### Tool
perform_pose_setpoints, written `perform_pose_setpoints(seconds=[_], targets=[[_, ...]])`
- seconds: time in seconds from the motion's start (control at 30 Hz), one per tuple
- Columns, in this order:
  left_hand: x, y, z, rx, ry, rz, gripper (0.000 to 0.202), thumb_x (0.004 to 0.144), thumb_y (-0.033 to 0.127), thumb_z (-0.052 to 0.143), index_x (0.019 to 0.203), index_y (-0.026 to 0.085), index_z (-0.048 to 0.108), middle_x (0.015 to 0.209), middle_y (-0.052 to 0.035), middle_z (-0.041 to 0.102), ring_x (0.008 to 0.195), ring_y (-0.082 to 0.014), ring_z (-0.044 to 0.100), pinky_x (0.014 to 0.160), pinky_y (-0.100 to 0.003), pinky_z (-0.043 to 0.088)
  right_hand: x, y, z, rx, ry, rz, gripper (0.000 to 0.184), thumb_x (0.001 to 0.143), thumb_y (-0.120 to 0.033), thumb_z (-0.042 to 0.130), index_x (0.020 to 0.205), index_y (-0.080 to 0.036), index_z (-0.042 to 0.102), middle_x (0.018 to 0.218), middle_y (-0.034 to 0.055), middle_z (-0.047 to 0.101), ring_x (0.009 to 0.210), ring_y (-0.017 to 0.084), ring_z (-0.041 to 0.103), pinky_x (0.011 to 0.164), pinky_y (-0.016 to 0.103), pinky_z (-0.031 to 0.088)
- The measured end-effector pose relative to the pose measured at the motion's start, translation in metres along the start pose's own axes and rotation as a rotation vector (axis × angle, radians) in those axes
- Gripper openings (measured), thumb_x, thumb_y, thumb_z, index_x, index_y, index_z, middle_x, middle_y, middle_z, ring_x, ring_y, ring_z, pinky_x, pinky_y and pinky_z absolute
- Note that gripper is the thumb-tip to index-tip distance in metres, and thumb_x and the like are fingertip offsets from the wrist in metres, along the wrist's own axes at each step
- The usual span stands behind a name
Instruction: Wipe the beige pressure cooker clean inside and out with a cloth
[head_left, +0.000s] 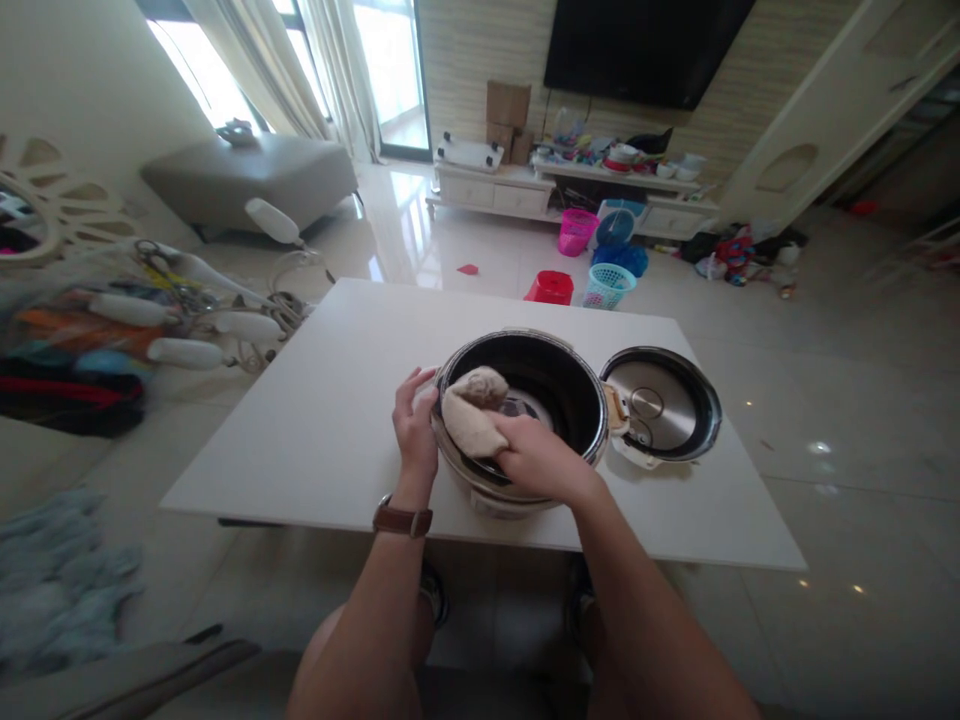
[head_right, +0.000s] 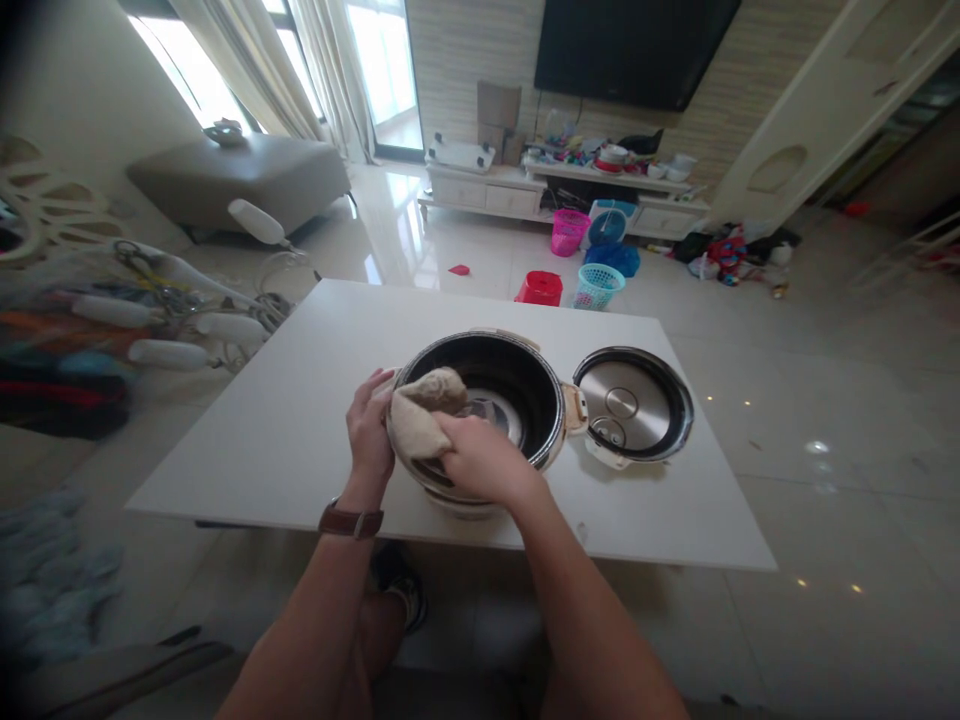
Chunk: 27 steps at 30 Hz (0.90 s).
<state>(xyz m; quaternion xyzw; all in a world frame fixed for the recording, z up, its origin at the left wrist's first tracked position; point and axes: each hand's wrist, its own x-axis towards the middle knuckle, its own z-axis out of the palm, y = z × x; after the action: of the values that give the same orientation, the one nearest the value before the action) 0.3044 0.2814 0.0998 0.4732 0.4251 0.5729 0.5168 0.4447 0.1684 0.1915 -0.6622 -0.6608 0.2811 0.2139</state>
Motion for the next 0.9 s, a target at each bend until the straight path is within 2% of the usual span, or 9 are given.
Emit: perform_pose_setpoints(seconds=[0.1,0.2,0.33,0.43,0.5,0.6,0.73,0.8,0.9], targets=[[0.001,0.004,-0.003,0.035,-0.037,0.044,0.02,0.083,0.028,0.069,0.099,0.023,0.08,0.13,-0.0078,0.068,0.137,-0.026,0.053,0.118,-0.035,0.035,-0.009,0.005,-0.007,-0.012,-0.15,-0.002,0.041,0.078,-0.013,0.054,0.112,-0.024,0.073,0.108,0.0054,0.078,0.1,0.025,0.068,0.085,0.028,0.045],[-0.002,0.007,-0.005,0.078,-0.074,0.102,0.021,0.084,0.029,0.069,0.099,0.023,0.081,0.133,-0.008,0.066,0.137,-0.026,0.053,0.119,-0.035,0.035,-0.027,0.016,-0.03,-0.017,-0.185,0.037,0.04,0.072,-0.009,0.053,0.102,-0.024,0.075,0.101,0.0037,0.079,0.093,0.023,0.068,0.079,0.026,0.044],[-0.007,0.005,-0.001,0.113,-0.042,0.163,0.025,0.086,0.028,0.064,0.105,0.022,0.079,0.135,-0.0082,0.066,0.137,-0.0249,0.053,0.118,-0.037,0.036,-0.038,0.024,-0.049,-0.03,0.038,0.105,0.04,0.073,-0.007,0.05,0.101,-0.022,0.073,0.095,0.0043,0.078,0.091,0.023,0.067,0.079,0.026,0.044],[-0.009,0.002,0.003,0.087,0.018,0.151,0.028,0.085,0.027,0.059,0.104,0.019,0.078,0.135,-0.0094,0.066,0.136,-0.0255,0.054,0.118,-0.039,0.038,-0.03,0.02,-0.043,0.004,0.211,0.093,0.044,0.077,-0.007,0.047,0.11,-0.022,0.071,0.1,0.006,0.078,0.094,0.024,0.067,0.082,0.027,0.045],[-0.011,0.002,0.006,0.073,0.047,0.132,0.03,0.085,0.026,0.056,0.103,0.018,0.078,0.136,-0.0101,0.066,0.135,-0.0256,0.055,0.118,-0.039,0.038,-0.021,0.014,-0.032,0.055,0.238,0.057,0.046,0.079,-0.007,0.045,0.116,-0.022,0.069,0.104,0.0066,0.077,0.096,0.024,0.067,0.084,0.028,0.045],[-0.012,0.003,0.006,0.081,0.063,0.126,0.031,0.084,0.025,0.053,0.101,0.018,0.078,0.136,-0.0103,0.066,0.133,-0.0251,0.056,0.117,-0.038,0.039,-0.009,0.006,-0.014,0.111,0.171,-0.01,0.048,0.083,-0.008,0.046,0.124,-0.022,0.066,0.114,0.007,0.076,0.102,0.024,0.067,0.088,0.028,0.046],[-0.009,0.002,0.003,0.112,0.035,0.172,0.032,0.083,0.026,0.052,0.101,0.018,0.077,0.133,-0.0099,0.067,0.131,-0.0246,0.057,0.115,-0.038,0.041,-0.003,0.001,0.001,0.08,-0.02,-0.059,0.05,0.082,-0.01,0.051,0.127,-0.024,0.066,0.119,0.0068,0.076,0.109,0.024,0.067,0.092,0.028,0.045],[-0.006,0.001,0.001,0.106,0.016,0.185,0.032,0.083,0.026,0.052,0.1,0.017,0.078,0.129,-0.0101,0.069,0.129,-0.0252,0.059,0.113,-0.038,0.043,-0.005,0.004,-0.004,0.053,-0.116,-0.061,0.046,0.08,-0.009,0.051,0.12,-0.023,0.07,0.117,0.007,0.076,0.107,0.024,0.068,0.089,0.028,0.045],[-0.002,-0.001,-0.001,0.106,-0.009,0.177,0.032,0.082,0.026,0.052,0.099,0.017,0.078,0.125,-0.0096,0.071,0.124,-0.0258,0.062,0.108,-0.038,0.047,-0.016,0.013,-0.024,0.004,-0.262,-0.031,0.041,0.075,-0.007,0.05,0.104,-0.022,0.074,0.109,0.0058,0.078,0.099,0.023,0.069,0.082,0.026,0.045]])
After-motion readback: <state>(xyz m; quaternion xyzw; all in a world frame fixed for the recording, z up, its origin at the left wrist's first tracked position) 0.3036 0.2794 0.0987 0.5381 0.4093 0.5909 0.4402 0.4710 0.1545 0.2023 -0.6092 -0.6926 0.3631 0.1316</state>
